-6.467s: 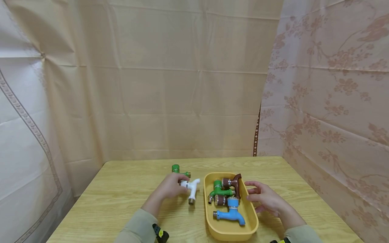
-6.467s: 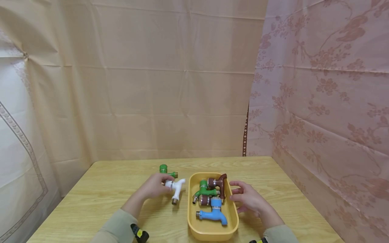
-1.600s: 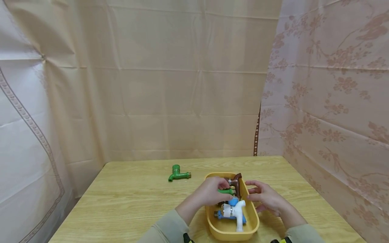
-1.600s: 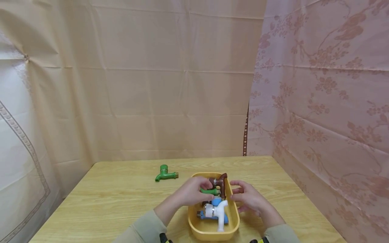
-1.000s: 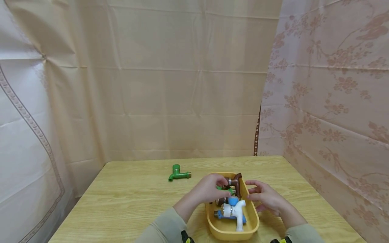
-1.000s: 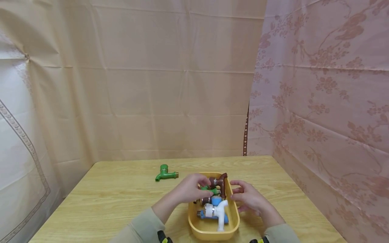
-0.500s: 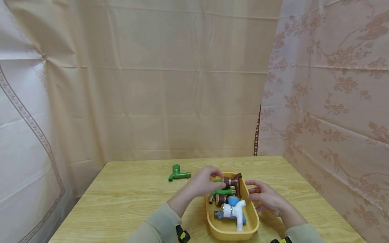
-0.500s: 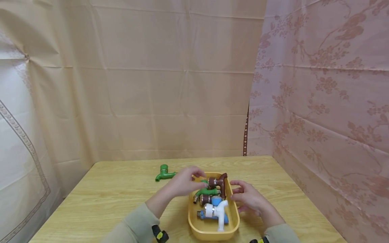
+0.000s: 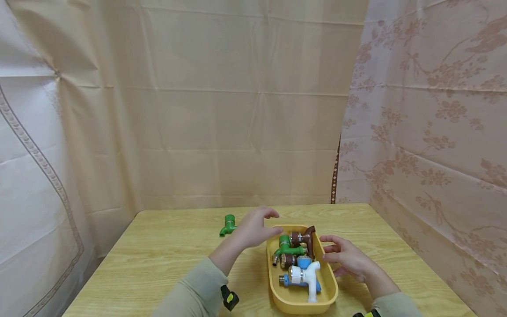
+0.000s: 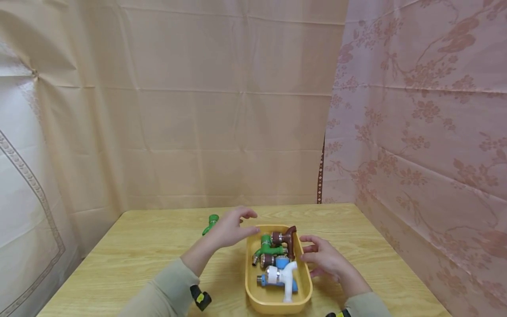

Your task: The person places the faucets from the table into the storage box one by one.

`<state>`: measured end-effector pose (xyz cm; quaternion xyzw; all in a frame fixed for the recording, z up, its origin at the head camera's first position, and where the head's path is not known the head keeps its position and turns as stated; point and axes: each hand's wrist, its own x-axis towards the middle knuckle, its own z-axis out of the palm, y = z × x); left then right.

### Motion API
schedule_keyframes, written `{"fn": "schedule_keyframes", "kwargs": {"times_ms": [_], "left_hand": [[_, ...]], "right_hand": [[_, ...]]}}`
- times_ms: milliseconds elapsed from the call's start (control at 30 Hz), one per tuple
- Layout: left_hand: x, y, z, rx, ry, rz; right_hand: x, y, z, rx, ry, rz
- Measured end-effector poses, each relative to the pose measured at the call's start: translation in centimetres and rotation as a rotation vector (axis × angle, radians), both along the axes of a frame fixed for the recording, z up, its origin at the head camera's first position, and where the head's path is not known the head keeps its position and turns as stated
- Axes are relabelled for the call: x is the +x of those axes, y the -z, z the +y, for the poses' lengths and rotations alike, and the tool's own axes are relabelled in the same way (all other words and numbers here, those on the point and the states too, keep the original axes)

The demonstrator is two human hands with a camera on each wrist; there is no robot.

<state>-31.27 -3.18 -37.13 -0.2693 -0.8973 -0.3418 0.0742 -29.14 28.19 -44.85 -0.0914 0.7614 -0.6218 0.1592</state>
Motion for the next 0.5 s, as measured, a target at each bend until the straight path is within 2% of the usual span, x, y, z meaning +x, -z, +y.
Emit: {"fn": "schedule_keyframes", "kwargs": {"times_ms": [500], "left_hand": [[-1.9, 0.2, -2.3, 0.042, -0.065, 0.082]], "right_hand": [[-0.2, 0.0, 0.1, -0.025, -0.022, -0.003]]}}
